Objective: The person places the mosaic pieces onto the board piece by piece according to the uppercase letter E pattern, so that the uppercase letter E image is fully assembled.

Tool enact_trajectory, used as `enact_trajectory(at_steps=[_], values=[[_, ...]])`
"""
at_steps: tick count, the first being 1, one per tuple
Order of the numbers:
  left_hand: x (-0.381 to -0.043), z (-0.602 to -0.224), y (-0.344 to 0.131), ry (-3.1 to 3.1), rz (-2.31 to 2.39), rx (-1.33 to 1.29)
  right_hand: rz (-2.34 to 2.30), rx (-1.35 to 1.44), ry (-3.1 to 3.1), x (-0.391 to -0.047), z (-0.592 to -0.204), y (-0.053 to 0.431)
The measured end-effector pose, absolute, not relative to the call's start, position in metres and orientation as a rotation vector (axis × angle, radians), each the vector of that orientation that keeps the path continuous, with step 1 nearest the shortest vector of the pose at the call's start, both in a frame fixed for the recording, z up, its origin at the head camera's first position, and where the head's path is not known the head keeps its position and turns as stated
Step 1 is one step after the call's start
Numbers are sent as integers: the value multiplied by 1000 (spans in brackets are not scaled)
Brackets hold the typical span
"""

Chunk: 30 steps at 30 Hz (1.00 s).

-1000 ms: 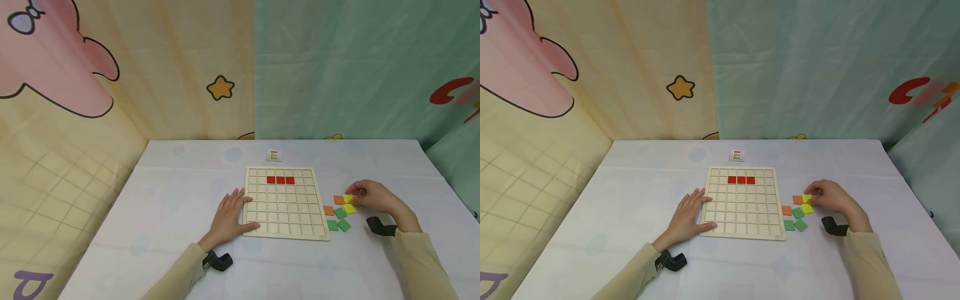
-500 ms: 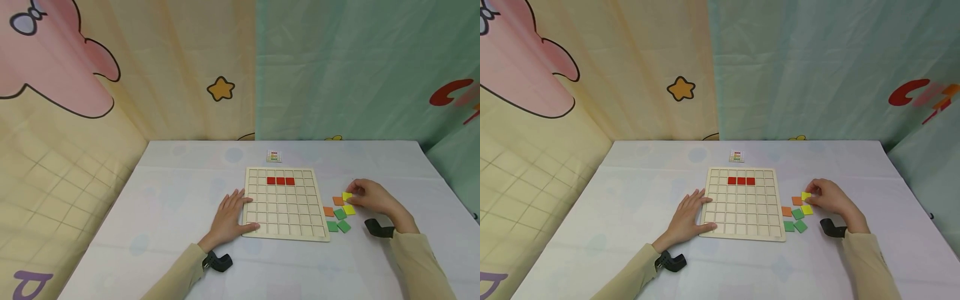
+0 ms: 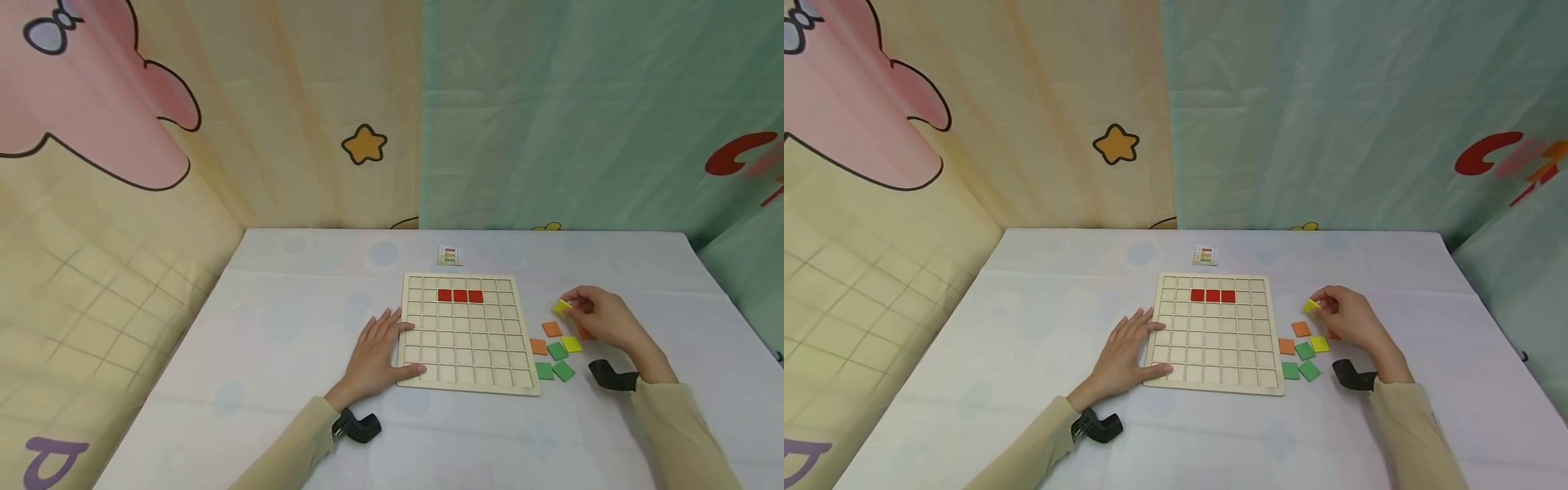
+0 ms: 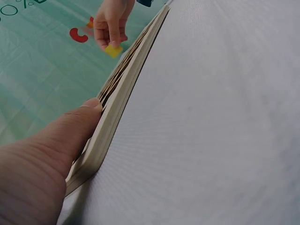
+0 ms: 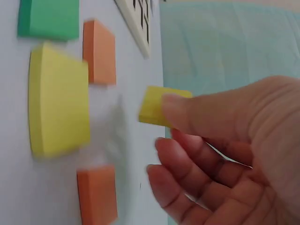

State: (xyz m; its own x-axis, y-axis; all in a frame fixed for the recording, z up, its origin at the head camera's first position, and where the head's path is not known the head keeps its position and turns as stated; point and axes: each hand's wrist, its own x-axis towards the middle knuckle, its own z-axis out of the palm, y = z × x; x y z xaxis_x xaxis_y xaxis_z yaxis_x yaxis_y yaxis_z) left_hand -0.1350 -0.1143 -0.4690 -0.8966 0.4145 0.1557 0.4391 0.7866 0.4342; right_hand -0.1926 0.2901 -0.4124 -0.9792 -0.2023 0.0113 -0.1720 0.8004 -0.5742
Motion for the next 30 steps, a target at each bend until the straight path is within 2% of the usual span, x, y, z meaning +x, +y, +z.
enact_trajectory(at_steps=[4,16,30], values=[[-135,-469,-115,-2922,-726,-700,-1017,-331,2951,-193,-413,269],[-136,-468,-114,-2923,-742,-705,-1139,-683,2767,-207,-413,178],[-136,-467,-114,-2937,-722,-691,-1028,-666,2856,-218,-419,123]])
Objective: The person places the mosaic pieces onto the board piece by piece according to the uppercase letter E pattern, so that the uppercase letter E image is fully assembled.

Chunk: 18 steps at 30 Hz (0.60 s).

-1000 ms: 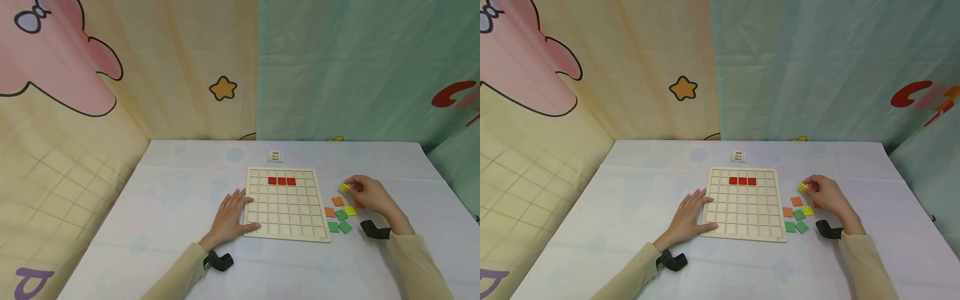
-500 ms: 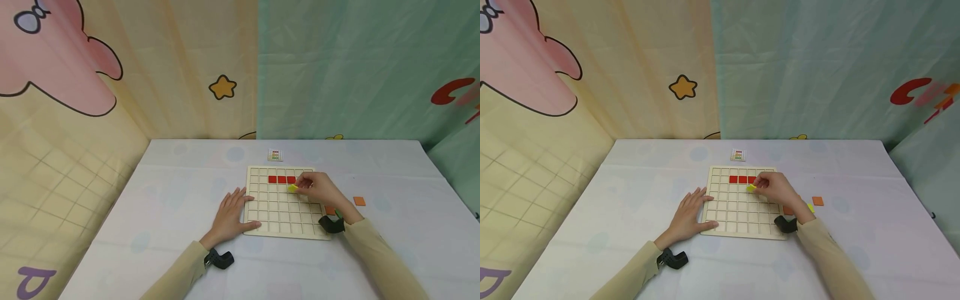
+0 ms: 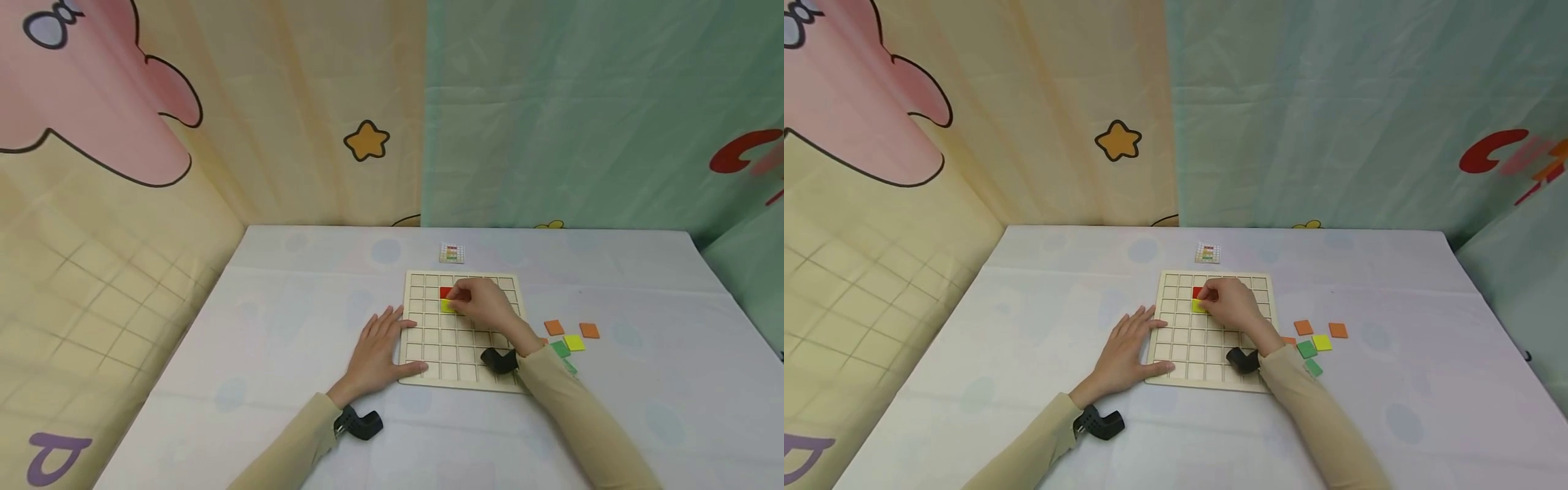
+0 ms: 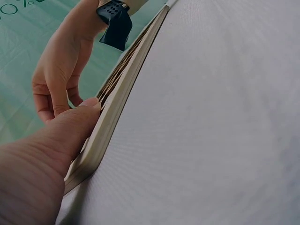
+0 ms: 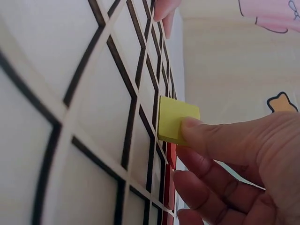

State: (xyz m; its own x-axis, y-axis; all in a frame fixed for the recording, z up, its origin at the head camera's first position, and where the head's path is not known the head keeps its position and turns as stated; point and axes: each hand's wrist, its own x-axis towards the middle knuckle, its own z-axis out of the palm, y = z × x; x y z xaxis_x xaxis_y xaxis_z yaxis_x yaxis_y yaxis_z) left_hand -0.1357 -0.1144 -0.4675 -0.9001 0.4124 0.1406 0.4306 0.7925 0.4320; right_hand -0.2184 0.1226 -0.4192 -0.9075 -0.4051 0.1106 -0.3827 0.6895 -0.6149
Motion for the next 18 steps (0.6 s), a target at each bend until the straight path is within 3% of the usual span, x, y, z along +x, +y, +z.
enact_trajectory(at_steps=[18], values=[[-135,-468,-114,-2930,-717,-685,-836,-615,2941,-208,-417,116]])
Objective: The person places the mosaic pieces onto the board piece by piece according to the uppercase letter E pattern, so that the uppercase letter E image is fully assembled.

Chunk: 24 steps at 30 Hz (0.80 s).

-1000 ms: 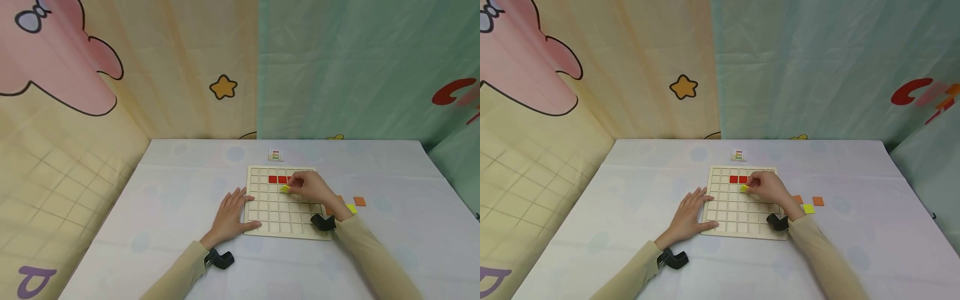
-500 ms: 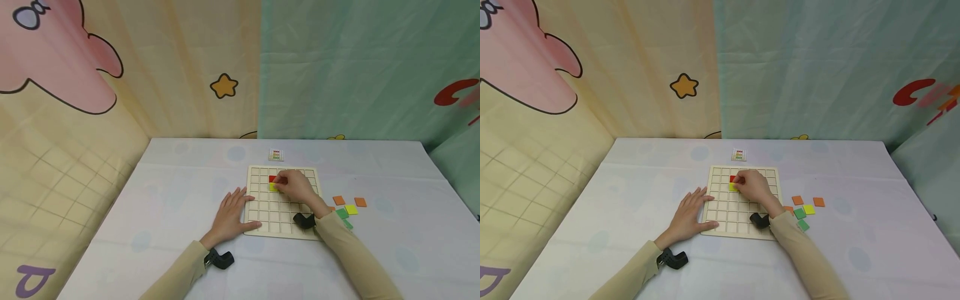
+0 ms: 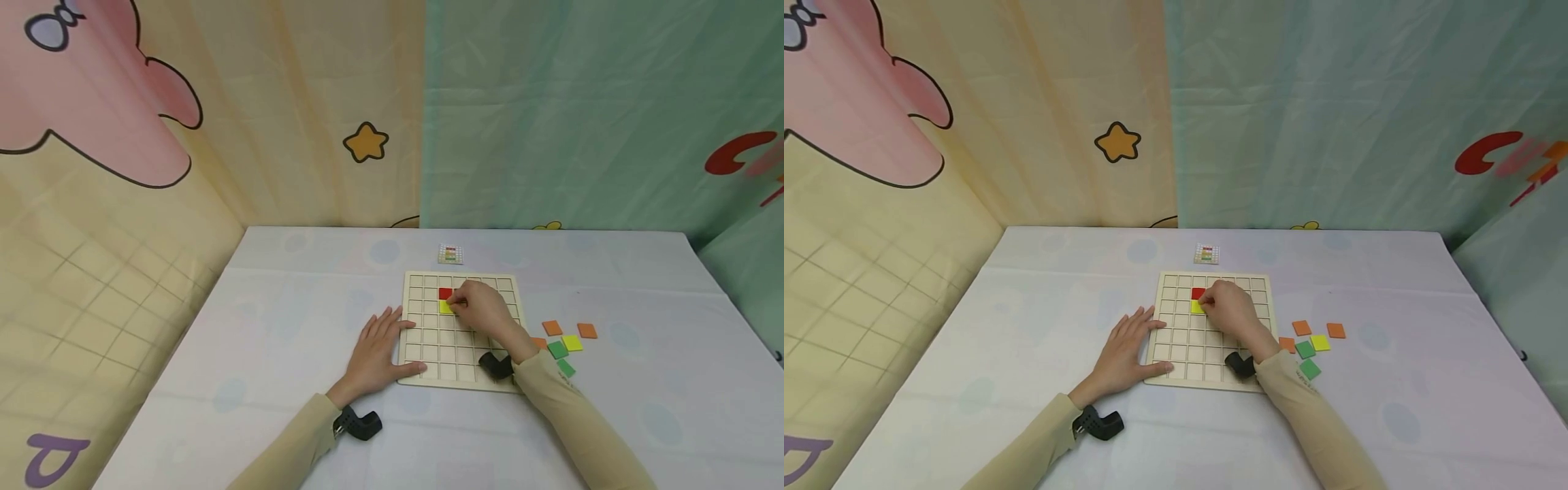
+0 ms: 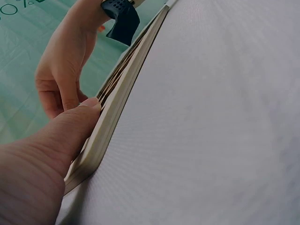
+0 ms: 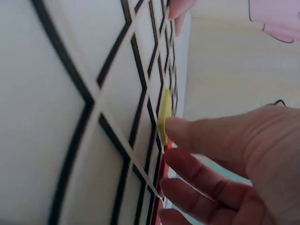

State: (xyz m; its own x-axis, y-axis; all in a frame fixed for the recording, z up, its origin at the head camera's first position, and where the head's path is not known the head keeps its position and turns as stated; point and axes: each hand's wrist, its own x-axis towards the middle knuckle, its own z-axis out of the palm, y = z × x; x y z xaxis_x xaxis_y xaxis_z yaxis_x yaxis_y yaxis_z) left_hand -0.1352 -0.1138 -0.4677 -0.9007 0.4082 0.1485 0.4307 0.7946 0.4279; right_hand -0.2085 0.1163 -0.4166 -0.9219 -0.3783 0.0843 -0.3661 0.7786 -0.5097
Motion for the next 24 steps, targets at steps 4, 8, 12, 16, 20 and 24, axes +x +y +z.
enact_trajectory(at_steps=[4,8,12,16,20,24], values=[[-135,-468,-115,-2929,-724,-687,-885,-731,2878,-204,-416,133],[-134,-467,-115,-2929,-736,-690,-939,-760,2828,-194,-412,171],[-135,-466,-116,-2931,-729,-678,-889,-646,2837,-189,-406,211],[-135,-466,-116,-2934,-728,-684,-805,-546,2816,-189,-402,242],[-135,-467,-115,-2936,-743,-697,-751,-507,2774,-191,-402,260],[-134,-467,-114,-2933,-743,-699,-744,-501,2756,-190,-406,269]])
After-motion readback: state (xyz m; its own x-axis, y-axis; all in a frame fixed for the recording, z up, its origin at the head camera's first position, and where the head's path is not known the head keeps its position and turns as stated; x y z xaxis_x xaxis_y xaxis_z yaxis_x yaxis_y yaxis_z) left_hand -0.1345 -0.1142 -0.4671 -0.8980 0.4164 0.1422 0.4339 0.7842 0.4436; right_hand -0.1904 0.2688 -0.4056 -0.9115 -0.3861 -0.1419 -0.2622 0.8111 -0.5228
